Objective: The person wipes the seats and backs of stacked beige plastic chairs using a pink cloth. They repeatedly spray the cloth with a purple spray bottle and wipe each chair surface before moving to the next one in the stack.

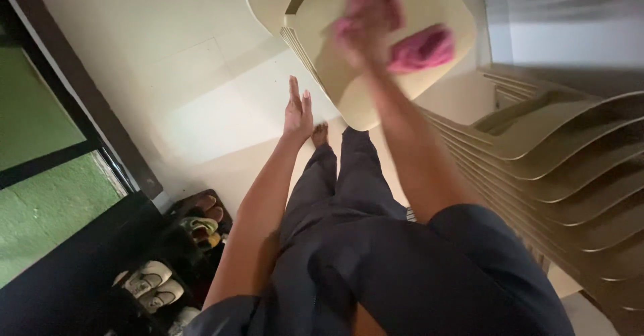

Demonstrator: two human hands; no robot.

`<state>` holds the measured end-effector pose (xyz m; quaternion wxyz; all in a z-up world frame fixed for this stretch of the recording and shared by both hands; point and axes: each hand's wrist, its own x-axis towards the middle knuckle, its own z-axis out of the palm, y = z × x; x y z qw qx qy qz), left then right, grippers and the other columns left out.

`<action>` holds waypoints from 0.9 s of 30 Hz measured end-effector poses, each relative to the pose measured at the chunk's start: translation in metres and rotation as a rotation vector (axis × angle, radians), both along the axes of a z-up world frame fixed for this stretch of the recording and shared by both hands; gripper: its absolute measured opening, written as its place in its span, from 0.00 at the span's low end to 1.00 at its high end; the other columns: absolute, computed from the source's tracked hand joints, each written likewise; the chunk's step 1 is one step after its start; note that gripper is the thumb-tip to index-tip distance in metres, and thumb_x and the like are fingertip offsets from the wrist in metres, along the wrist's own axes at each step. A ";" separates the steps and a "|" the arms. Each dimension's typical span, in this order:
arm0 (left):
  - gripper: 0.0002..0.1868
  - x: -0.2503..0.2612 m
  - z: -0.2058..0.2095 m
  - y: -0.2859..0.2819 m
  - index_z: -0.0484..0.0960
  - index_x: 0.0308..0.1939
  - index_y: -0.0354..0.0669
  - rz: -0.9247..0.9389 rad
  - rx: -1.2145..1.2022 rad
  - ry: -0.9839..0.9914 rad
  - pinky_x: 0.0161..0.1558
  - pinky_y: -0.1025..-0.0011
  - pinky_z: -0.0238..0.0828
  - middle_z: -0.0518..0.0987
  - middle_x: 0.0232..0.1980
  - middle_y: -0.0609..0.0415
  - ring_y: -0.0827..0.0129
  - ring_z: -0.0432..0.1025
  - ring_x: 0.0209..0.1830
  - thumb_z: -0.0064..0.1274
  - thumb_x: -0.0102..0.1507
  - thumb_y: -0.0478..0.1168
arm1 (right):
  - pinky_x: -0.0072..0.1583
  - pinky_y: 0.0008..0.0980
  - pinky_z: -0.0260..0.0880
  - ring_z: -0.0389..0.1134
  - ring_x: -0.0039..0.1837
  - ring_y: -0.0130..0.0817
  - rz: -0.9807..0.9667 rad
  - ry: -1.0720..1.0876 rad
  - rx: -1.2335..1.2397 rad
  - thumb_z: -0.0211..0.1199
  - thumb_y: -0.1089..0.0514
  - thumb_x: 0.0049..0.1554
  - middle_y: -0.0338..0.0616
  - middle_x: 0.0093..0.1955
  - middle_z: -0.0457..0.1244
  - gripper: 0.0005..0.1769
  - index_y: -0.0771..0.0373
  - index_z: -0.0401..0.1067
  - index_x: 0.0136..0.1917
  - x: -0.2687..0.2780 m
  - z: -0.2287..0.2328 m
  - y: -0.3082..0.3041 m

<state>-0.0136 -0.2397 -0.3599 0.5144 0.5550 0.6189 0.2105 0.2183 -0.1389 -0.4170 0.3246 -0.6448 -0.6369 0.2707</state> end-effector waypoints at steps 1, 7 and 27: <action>0.41 -0.001 -0.001 -0.001 0.37 0.82 0.38 -0.009 0.000 0.001 0.78 0.60 0.48 0.47 0.85 0.37 0.44 0.48 0.83 0.26 0.74 0.61 | 0.82 0.56 0.42 0.39 0.85 0.60 -0.039 -0.330 0.047 0.61 0.43 0.63 0.58 0.85 0.40 0.42 0.60 0.50 0.82 -0.019 0.011 0.006; 0.44 0.015 0.012 0.008 0.33 0.82 0.41 -0.094 -0.114 0.050 0.75 0.62 0.52 0.45 0.84 0.40 0.44 0.52 0.79 0.26 0.71 0.62 | 0.76 0.58 0.56 0.54 0.79 0.57 0.160 -0.301 0.062 0.60 0.50 0.60 0.55 0.79 0.54 0.34 0.57 0.60 0.78 -0.051 0.066 -0.116; 0.43 0.098 0.018 0.039 0.31 0.83 0.41 -0.606 0.349 0.479 0.75 0.29 0.12 0.29 0.87 0.43 0.51 0.24 0.87 0.33 0.75 0.58 | 0.81 0.46 0.44 0.39 0.86 0.46 -0.126 -0.328 -0.413 0.57 0.55 0.53 0.46 0.83 0.49 0.26 0.59 0.74 0.65 0.035 -0.039 -0.175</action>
